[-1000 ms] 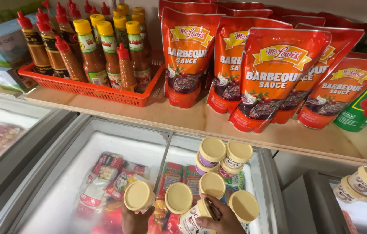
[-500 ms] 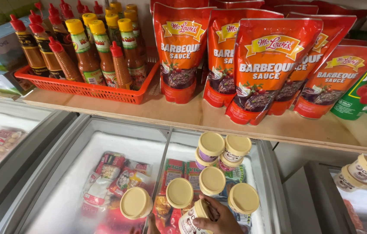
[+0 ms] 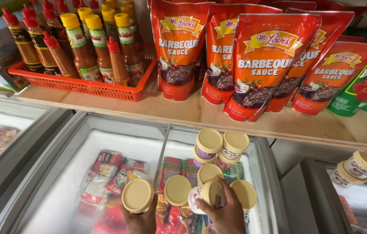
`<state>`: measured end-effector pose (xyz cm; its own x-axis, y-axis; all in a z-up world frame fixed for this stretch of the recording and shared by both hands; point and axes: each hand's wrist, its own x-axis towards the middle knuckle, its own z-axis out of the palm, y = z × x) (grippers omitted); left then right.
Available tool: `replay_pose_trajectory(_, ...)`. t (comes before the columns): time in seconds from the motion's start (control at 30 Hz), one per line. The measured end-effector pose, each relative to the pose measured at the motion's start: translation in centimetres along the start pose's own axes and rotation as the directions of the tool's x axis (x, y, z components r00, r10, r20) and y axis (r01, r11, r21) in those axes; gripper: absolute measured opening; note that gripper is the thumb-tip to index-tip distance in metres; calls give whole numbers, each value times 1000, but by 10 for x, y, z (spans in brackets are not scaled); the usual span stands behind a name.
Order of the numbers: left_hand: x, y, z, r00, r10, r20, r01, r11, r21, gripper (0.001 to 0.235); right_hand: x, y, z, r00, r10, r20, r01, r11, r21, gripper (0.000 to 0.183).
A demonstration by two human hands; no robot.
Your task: Wiping condensation off of dip glaze tubs and organizing them onto a retail shelf.
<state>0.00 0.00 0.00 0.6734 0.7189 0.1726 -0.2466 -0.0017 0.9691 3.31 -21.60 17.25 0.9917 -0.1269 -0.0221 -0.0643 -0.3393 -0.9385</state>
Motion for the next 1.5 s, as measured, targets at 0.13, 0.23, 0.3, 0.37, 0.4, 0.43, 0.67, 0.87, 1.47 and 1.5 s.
replay_pose_trajectory(0.13,46,125,66,990,-48,131,29,989,142,88,8,-26,-12,976,187,-115,-166,971,172,95)
replay_pose_trajectory(0.23,48,137,80,951,-124,285,-19,892,451,89,14,-20,-9,971,169,-170,-146,979,141,95)
replay_pose_trajectory(0.3,45,132,89,917,-156,367,-83,824,560,88,19,-7,-5,973,19,-232,21,986,166,94)
replay_pose_trajectory(0.37,37,119,93,844,191,501,-446,768,459,90,22,3,-1,968,60,-245,16,955,297,95)
replay_pose_trajectory(0.4,32,107,92,842,191,504,-447,769,456,90,25,12,-3,966,61,-250,16,955,296,95)
replay_pose_trajectory(0.43,26,95,89,845,242,476,-453,797,400,90,26,22,-4,969,77,-234,-3,955,298,96)
replay_pose_trajectory(0.67,14,74,111,909,10,416,-119,964,237,93,18,-4,-13,964,91,-250,-12,953,302,95)
replay_pose_trajectory(0.87,67,87,159,867,-64,494,-129,930,345,88,15,-6,-8,976,105,-192,-35,941,336,95)
replay_pose_trajectory(1.47,19,23,93,-54,-388,920,966,214,146,73,5,2,-19,875,-40,483,-150,925,349,93)
replay_pose_trajectory(1.5,22,42,89,-51,-387,921,966,214,144,73,4,2,-15,874,-41,485,-149,926,348,93)
